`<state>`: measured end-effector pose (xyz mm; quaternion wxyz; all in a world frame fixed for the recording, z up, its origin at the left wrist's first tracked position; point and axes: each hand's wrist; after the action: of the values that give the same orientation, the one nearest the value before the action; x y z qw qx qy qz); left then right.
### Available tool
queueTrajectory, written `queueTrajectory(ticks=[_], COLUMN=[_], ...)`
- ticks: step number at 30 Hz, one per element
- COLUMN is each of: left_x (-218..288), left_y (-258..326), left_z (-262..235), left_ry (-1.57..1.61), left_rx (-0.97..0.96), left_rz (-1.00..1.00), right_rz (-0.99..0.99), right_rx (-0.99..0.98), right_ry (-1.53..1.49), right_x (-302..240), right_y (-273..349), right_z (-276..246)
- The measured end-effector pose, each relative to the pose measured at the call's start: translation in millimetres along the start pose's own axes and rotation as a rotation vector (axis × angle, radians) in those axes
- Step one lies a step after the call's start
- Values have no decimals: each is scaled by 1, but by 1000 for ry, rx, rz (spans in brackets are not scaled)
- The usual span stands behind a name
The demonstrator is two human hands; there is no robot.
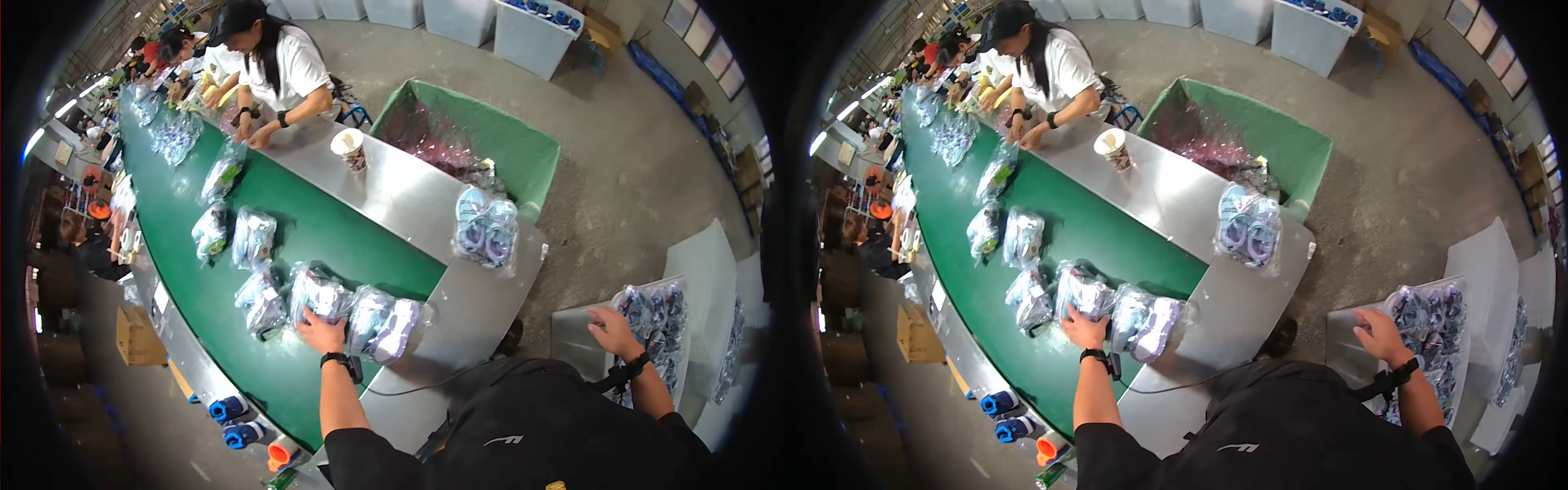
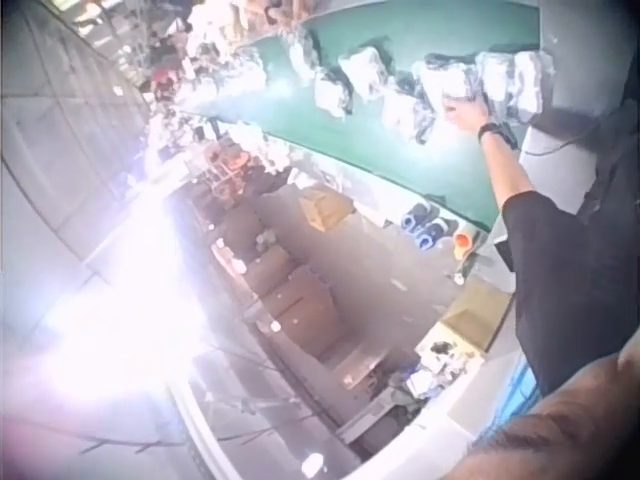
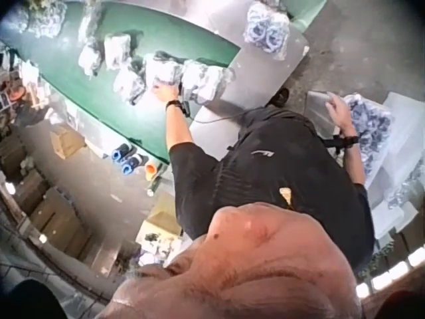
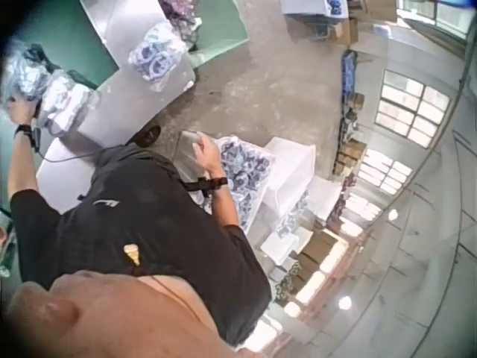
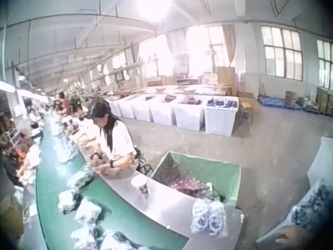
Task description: Transfer packaged shoes from a large plastic bin to an assembly line workstation.
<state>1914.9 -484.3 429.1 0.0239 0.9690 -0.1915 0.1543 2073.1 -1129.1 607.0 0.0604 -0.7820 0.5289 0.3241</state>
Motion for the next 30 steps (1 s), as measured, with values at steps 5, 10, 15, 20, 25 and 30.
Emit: queueTrajectory(ticks=[5,10,15,20,25,30], left_x=[0,4,78,111,136,103], left_y=[-6,1,94,183,208,143], left_z=[-4,-17,-74,-52,-30,-19], left_ry=[48,678,1447,1219,1107,587], left_rx=[-37,-114,-217,-509,-1265,-435], left_rz=[-12,-73,-49,125,80,735], right_rz=[-24,-54,-78,-142,-178,72], right_rx=[-28,-18,-39,-117,-359,-514], right_ry=[15,-53,-175,-300,-501,-552], right_x=[-16,-17,-32,-60,-74,-46], right_y=[-13,-20,-34,-73,-113,-125], right_z=[-2,9,16,37,102,166])
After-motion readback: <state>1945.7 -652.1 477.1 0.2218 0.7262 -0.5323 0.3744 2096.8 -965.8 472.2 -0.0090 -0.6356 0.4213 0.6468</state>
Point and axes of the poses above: each hand's wrist, its own y-axis away from the middle knuckle, its own z-axis out of the palm, x = y × z, and after that the axes turned 1 degree about y, right-handed
